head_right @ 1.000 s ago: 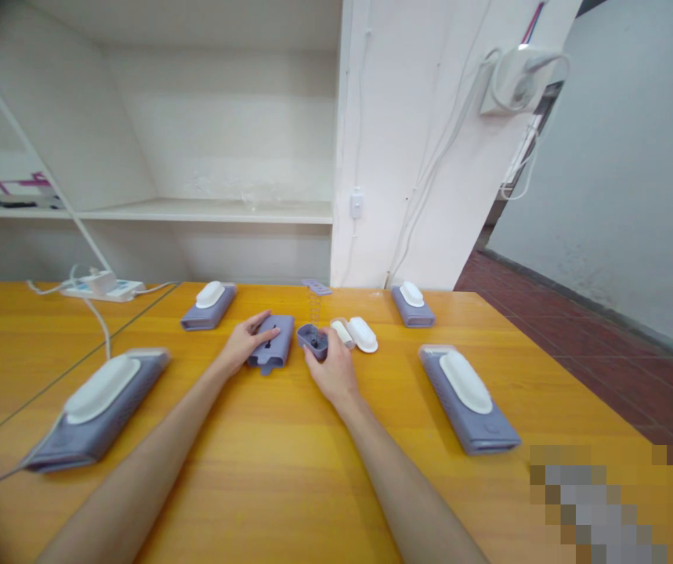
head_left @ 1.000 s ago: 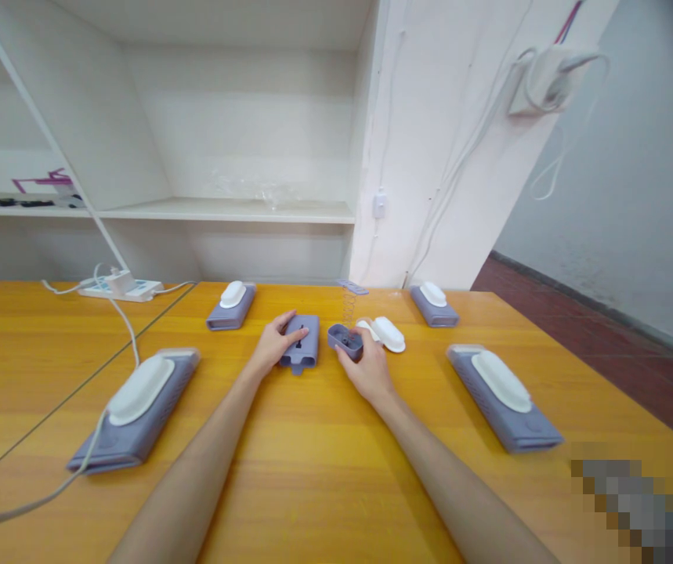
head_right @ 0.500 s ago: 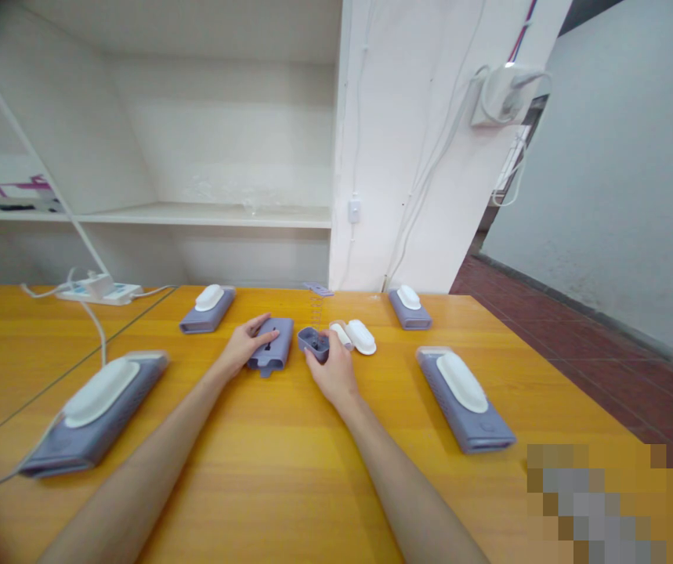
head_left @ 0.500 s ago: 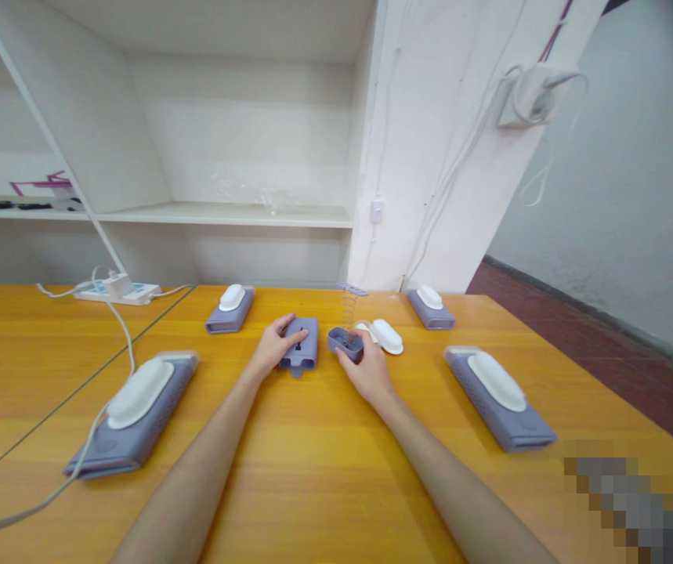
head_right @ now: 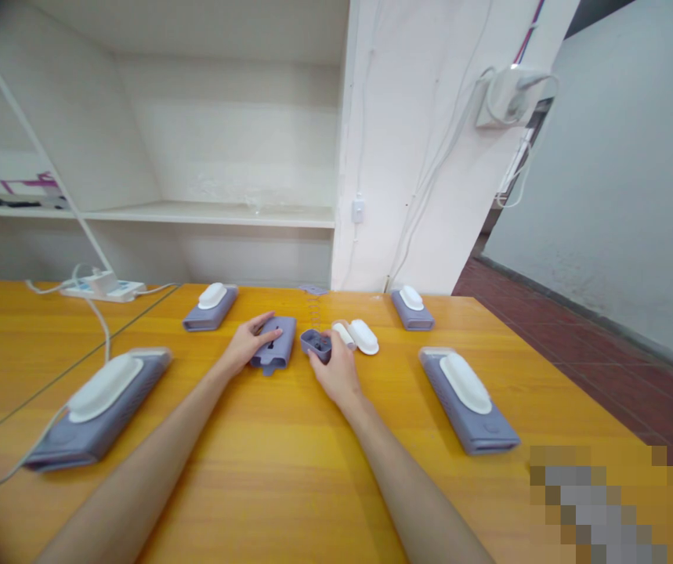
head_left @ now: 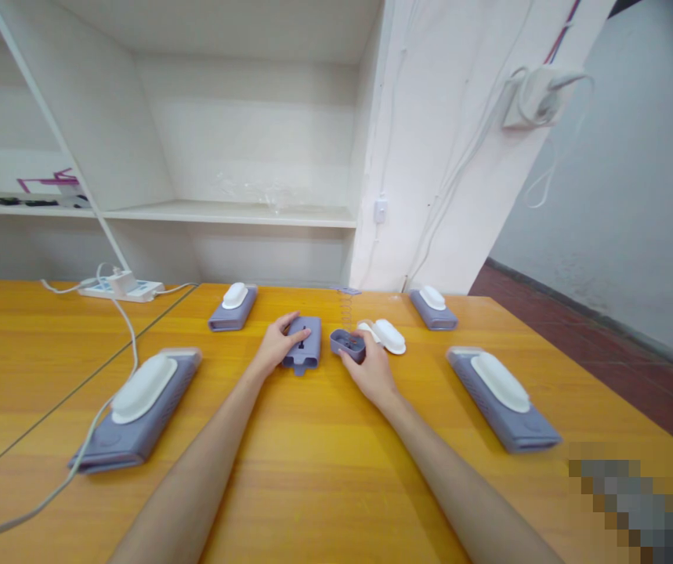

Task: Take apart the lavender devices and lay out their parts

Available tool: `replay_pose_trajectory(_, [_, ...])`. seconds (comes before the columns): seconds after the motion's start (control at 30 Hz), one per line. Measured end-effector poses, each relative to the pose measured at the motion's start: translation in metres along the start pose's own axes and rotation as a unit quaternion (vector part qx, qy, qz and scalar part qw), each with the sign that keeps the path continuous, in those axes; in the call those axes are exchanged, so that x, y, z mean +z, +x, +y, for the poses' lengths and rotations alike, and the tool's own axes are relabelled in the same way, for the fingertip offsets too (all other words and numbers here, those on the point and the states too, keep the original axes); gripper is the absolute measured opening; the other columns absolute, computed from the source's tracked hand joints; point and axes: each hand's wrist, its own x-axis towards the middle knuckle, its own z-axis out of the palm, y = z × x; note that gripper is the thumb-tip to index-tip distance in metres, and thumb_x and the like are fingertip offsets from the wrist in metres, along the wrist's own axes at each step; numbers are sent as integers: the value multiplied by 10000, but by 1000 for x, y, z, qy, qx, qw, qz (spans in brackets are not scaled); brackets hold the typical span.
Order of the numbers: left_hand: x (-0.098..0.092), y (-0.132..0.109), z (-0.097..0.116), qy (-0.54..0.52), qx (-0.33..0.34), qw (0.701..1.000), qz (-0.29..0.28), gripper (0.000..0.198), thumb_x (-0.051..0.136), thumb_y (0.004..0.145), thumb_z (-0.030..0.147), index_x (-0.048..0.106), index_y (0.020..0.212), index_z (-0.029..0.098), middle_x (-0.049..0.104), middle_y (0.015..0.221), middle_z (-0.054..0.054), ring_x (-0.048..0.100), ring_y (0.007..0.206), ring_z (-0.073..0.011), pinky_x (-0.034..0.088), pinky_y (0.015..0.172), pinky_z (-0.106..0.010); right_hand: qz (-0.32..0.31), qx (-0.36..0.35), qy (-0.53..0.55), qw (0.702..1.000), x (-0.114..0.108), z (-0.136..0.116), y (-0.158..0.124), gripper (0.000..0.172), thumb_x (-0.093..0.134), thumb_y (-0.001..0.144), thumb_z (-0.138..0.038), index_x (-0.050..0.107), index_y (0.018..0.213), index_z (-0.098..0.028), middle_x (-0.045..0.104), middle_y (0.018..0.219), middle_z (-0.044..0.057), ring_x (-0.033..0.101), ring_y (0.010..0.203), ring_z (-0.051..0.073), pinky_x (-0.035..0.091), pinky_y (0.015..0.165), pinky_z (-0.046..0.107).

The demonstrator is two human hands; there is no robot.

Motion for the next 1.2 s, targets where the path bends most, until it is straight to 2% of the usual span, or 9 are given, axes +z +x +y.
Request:
replay_pose_trajectory(0.17, [2, 1, 0, 39, 26, 999, 4, 604, 748, 638, 385, 586, 1178, 168, 553, 1263, -103, 487, 1188, -245, 339, 1032, -336, -2, 2, 0, 1000, 0, 0, -1, 289, 594, 745, -289, 528, 1019, -223, 635, 970, 29, 599, 884, 200, 460, 802, 346])
replay_pose_trajectory(0.37, [3, 6, 8, 155, 135, 978, 43, 401, 694, 683, 302, 643, 1070, 212, 608, 1136, -66, 519, 1107, -228, 350, 1004, -346, -2, 6, -1, 1000, 0, 1, -1, 297, 588, 746, -284, 524, 1030, -223, 631, 985, 34, 594, 903, 210, 461, 815, 358])
replay_pose_trajectory(0.53, [20, -11, 37, 318, 250, 914, 43, 224, 556, 789, 257, 643, 993, 224, 628, 1032, -52, 520, 1033, -232, 301, 1016, -443, -1, 2, 5, 1000, 0, 3, 0, 308, 594, 746, -267, 519, 1041, -217, 629, 986, 36, 592, 908, 208, 460, 819, 352])
replay_pose_trajectory(0.63, [39, -26, 55, 379, 307, 873, 9, 247, 516, 836, 343, 616, 1030, 226, 629, 1033, -51, 522, 1030, -221, 210, 1063, -474, 9, -10, 20, 1000, 0, 5, 0, 354, 588, 751, -255, 505, 1093, -213, 619, 1041, 50, 582, 964, 212, 452, 852, 354])
replay_pose_trajectory(0.77, [57, -34, 60, 413, 333, 847, -33, 265, 530, 839, 383, 601, 1039, 225, 638, 1038, -58, 532, 1028, -225, 237, 1043, -463, 10, -31, 30, 999, 1, 9, 1, 427, 573, 737, -211, 499, 1157, -198, 591, 1130, 75, 550, 1051, 225, 422, 923, 377])
replay_pose_trajectory(1.03, [60, -35, 50, 407, 356, 837, -82, 156, 469, 872, 251, 562, 975, 180, 624, 1034, -79, 526, 1024, -234, 366, 935, -403, -6, -56, 24, 998, 2, 4, 4, 343, 531, 695, -142, 584, 1028, -208, 634, 1006, 37, 570, 952, 208, 444, 880, 359])
replay_pose_trajectory(1.2, [62, -36, 45, 370, 323, 866, -92, 181, 410, 893, 247, 531, 1001, 166, 612, 1011, -106, 552, 986, -233, 423, 855, -365, -7, -52, 33, 998, 0, 0, 3, 366, 537, 712, -160, 572, 1072, -214, 626, 1046, 37, 562, 988, 207, 435, 892, 356])
